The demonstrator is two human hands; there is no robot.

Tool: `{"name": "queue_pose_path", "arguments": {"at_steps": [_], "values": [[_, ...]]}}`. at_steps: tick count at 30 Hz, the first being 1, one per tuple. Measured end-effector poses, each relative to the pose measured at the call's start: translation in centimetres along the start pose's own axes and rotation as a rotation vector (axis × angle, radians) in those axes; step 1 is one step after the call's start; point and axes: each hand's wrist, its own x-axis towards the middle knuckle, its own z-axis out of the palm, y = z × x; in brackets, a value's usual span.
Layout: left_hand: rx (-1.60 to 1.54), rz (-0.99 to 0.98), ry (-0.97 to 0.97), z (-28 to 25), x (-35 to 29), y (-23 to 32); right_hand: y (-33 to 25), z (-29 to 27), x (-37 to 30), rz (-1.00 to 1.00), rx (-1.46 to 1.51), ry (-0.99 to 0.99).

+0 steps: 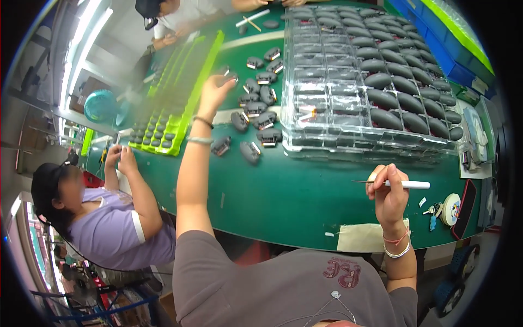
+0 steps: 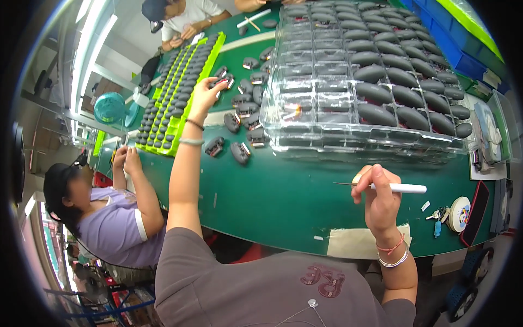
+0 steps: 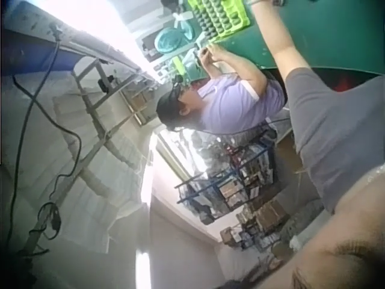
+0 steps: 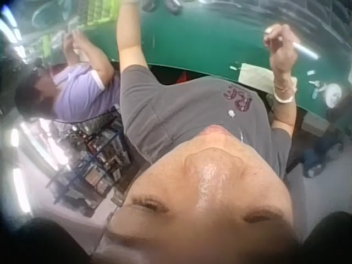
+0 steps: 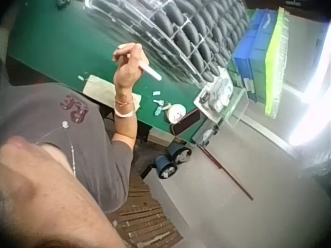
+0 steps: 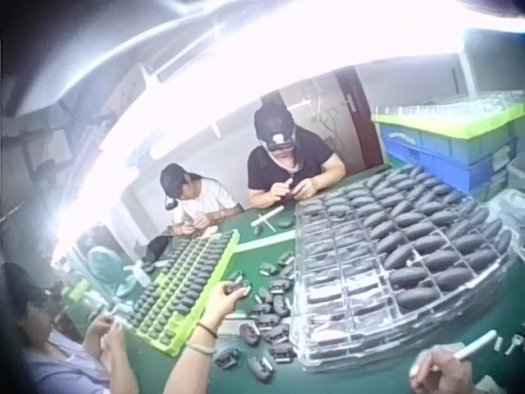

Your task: The person assembles small electronic components by inserting internal components into an electronic housing, using a small prying tool and tweezers to manipulate the parts, then places the finished unit into an assembly tray.

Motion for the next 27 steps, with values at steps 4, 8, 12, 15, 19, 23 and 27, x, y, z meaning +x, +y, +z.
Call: {"name": "queue_pose_path", "arguments": {"at_steps": [4, 8, 12, 15, 19, 23, 27], "values": [[0.547, 0.098, 0.146, 4.6, 7.0, -0.9, 0.5, -0.9, 0.6, 0.006, -0.036, 0.081], [0.658, 0.029, 0.16, 7.0, 12.5, -1.3, 0.8, -1.2, 0.9, 0.019, -0.08, 0.116], [0.464, 0.375, 0.206, 9.0, 16.3, 5.4, 0.8, -1.0, 0.9, 0.032, -0.126, 0.092], [0.166, 0.791, 0.032, 13.3, 15.6, 13.9, 0.8, -1.3, 0.9, 0.029, -0.152, 0.101], [0.515, 1.018, -0.166, 18.5, 15.7, 19.2, 0.6, -1.4, 1.3, 0.032, -0.184, 0.083], [0.655, 0.878, -0.365, 21.1, 16.0, 21.5, 0.8, -1.6, 1.5, 0.042, -0.208, 0.069], [0.645, 0.862, -0.318, 20.3, 16.2, 20.6, 0.7, -1.5, 1.5, 0.05, -0.221, 0.054]]}}
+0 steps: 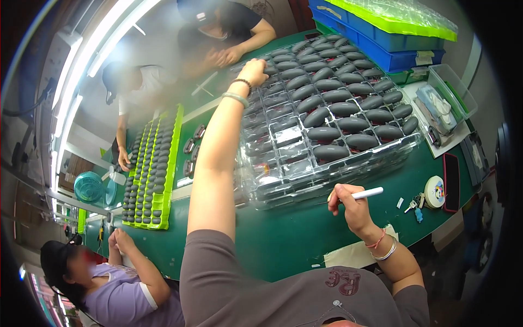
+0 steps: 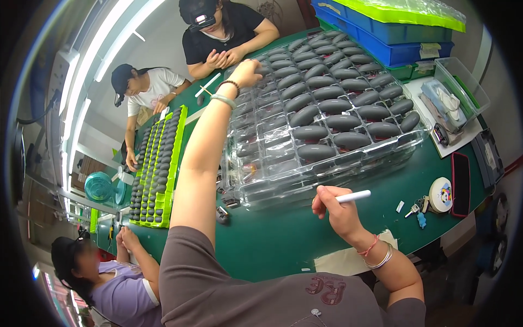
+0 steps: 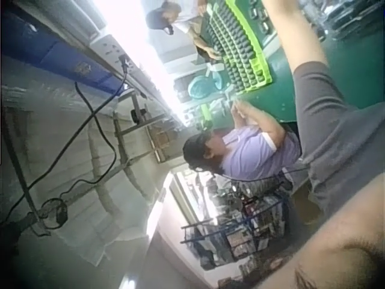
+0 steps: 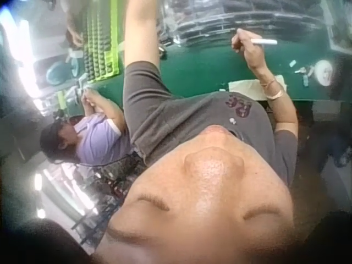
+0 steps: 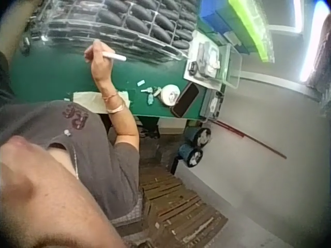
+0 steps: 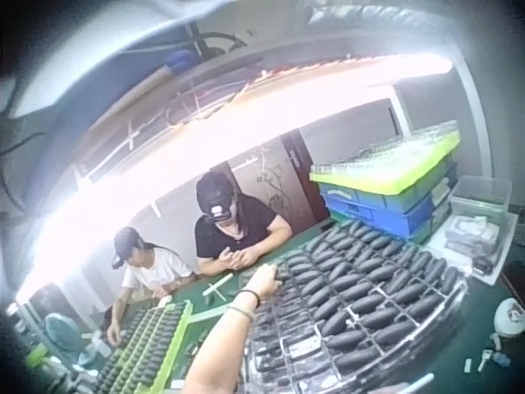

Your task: The person assembles small electronic components by inserting internal components into an electronic housing, using a small prying tool and tweezers to manipulate the parts, then places the finished unit into an assembly tray.

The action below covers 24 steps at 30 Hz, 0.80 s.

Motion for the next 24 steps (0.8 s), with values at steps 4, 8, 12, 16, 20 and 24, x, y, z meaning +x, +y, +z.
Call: {"name": "queue_pose_path", "arguments": {"at_steps": [4, 8, 12, 16, 20, 24], "values": [[-0.955, -0.115, 0.293, -4.4, -4.6, 3.4, -0.2, 0.0, -0.5, -0.015, 0.043, -0.017], [-1.788, -0.167, 0.167, -9.4, -13.3, 11.0, -0.9, -0.3, -1.0, -0.006, 0.048, -0.008], [-1.924, -0.267, 0.118, -11.7, -23.6, 16.4, -1.4, -0.3, -1.7, -0.124, 0.117, -0.001], [-1.802, -0.369, 0.044, -10.1, -28.6, 20.9, -1.7, -0.3, -1.8, -0.134, 0.267, -0.006], [-1.582, -0.486, 0.064, -7.3, -30.3, 23.9, -1.5, 0.0, -2.0, -0.175, 0.374, -0.01], [-1.609, -0.484, 0.064, -5.8, -30.8, 24.6, -1.1, 0.2, -1.9, -0.167, 0.265, -0.024]]}}
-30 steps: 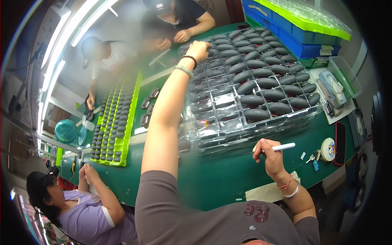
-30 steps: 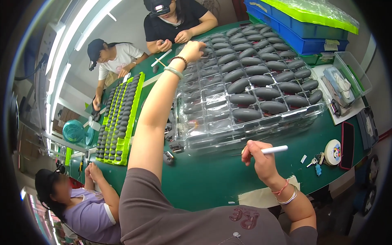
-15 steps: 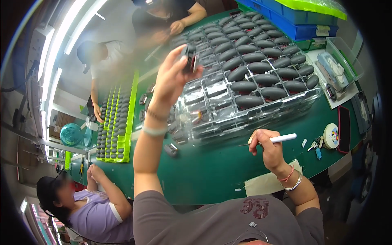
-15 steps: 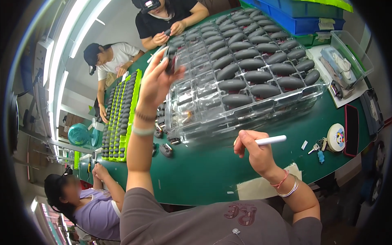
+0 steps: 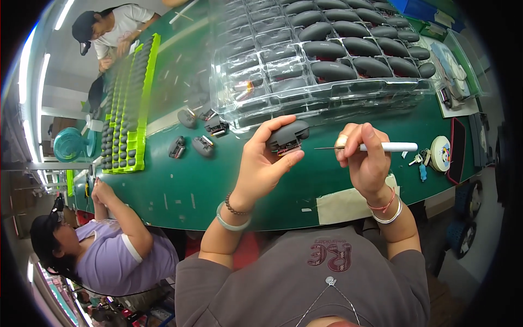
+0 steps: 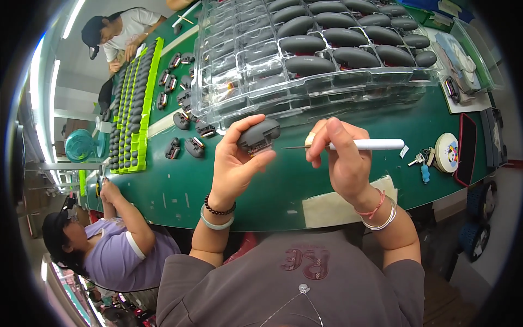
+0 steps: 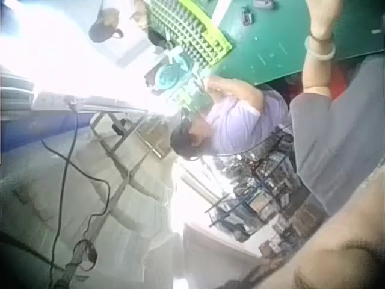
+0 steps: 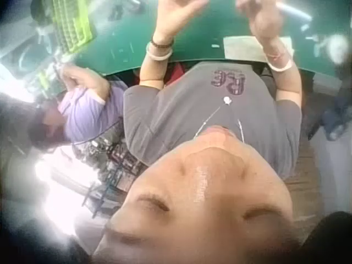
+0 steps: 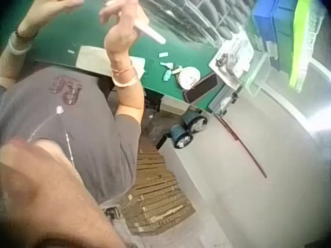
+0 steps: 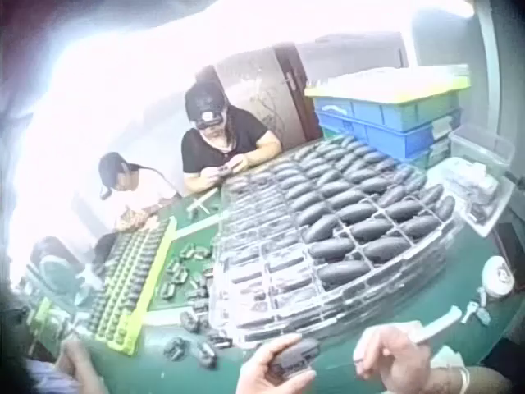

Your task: The person assembles small electronic components by inserting internal components into an electronic housing, using a small prying tool and tweezers to manipulate the parts, then places the finished unit into an assembly tray.

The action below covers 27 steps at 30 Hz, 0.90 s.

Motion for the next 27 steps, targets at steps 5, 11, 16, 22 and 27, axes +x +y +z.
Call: {"name": "queue_pose_path", "arguments": {"at_steps": [5, 11, 16, 22, 27], "values": [[-0.037, 0.056, -0.062, 0.4, -0.2, -1.1, 0.6, 0.1, -0.1, 0.017, -0.081, -0.003], [-0.025, 0.036, -0.058, 0.6, -0.6, -1.2, 0.8, 0.0, -0.2, 0.015, -0.152, -0.025], [-0.009, 0.032, -0.082, 0.7, -0.5, -1.2, 1.0, 0.0, -0.1, 0.075, -0.155, -0.067], [-0.046, -0.001, -0.077, 0.6, -0.6, -1.2, 1.1, 0.2, 0.1, 0.267, 0.11, 0.016], [-0.011, 0.002, -0.075, 0.6, -0.7, -1.3, 1.7, 0.1, 0.2, 0.322, 0.201, 0.036]]}}
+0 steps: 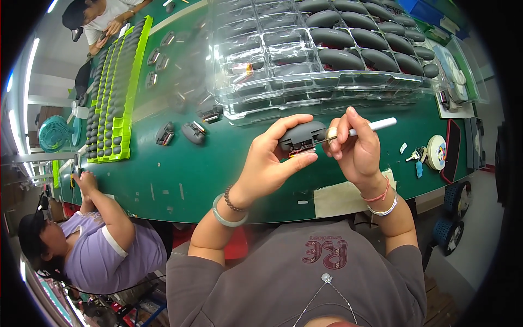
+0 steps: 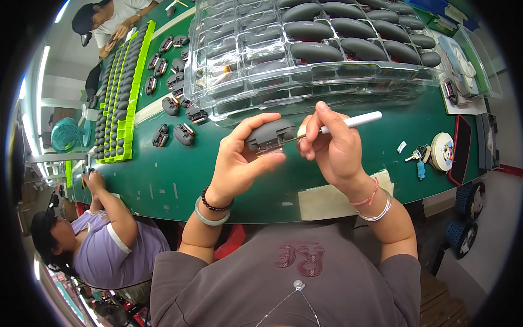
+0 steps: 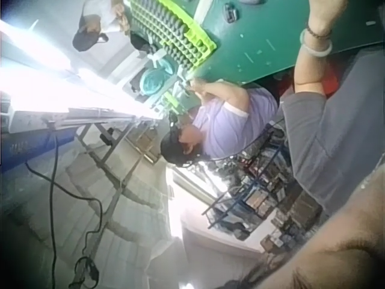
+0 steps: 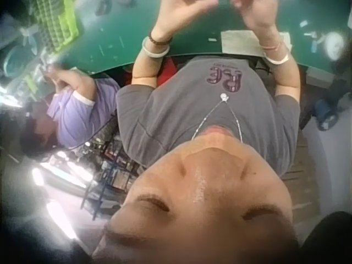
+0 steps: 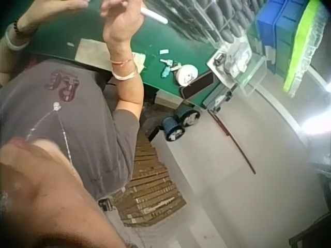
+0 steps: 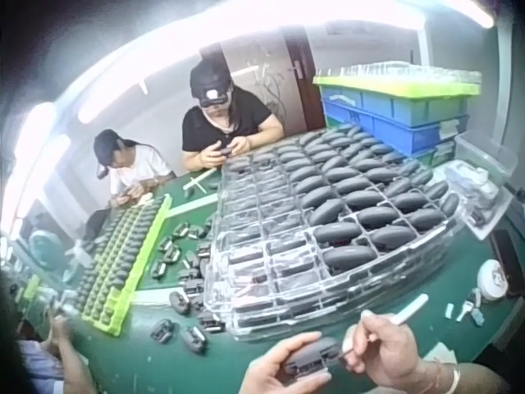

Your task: The person assembles small electronic components by inserting internal components into an electronic housing, using a small prying tool and tweezers to manipulate the parts, then places the finished unit into an assembly tray.

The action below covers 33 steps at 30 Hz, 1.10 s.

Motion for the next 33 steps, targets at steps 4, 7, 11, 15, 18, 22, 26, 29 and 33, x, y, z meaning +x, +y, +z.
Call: {"name": "queue_pose_path", "arguments": {"at_steps": [4, 7, 11, 15, 18, 22, 26, 29, 33], "values": [[-0.007, -0.009, -0.037, -0.1, -0.1, 0.6, 0.0, 0.0, 0.0, 0.013, 0.034, -0.014], [-0.05, -0.044, -0.015, -0.2, -0.1, 0.3, 0.1, -0.2, 0.2, 0.107, 0.109, -0.018], [-0.069, -0.065, 0.005, -0.1, -0.1, 0.4, 0.7, -0.7, 0.6, 0.232, 0.256, -0.017], [-0.065, -0.054, 0.044, 0.0, 0.0, 0.6, 0.9, -0.6, 0.7, 0.387, 0.418, 0.004], [-0.093, -0.104, 0.058, -0.4, 0.1, 0.3, 0.7, -0.2, 0.4, 0.236, 0.245, 0.049], [-0.113, -0.144, 0.064, -0.7, 0.1, 0.4, 0.0, -0.1, 0.0, -0.049, -0.026, 0.036], [-0.105, -0.137, 0.055, -0.7, 0.1, 0.3, -0.2, -0.2, -0.2, -0.098, -0.066, 0.027], [-0.112, -0.134, 0.072, -0.6, 0.0, 0.3, -0.2, -0.1, -0.1, -0.093, -0.053, 0.014], [-0.063, -0.152, 0.059, -1.3, -0.3, 0.7, -0.1, 0.2, 0.4, -0.089, -0.032, 0.031]]}}
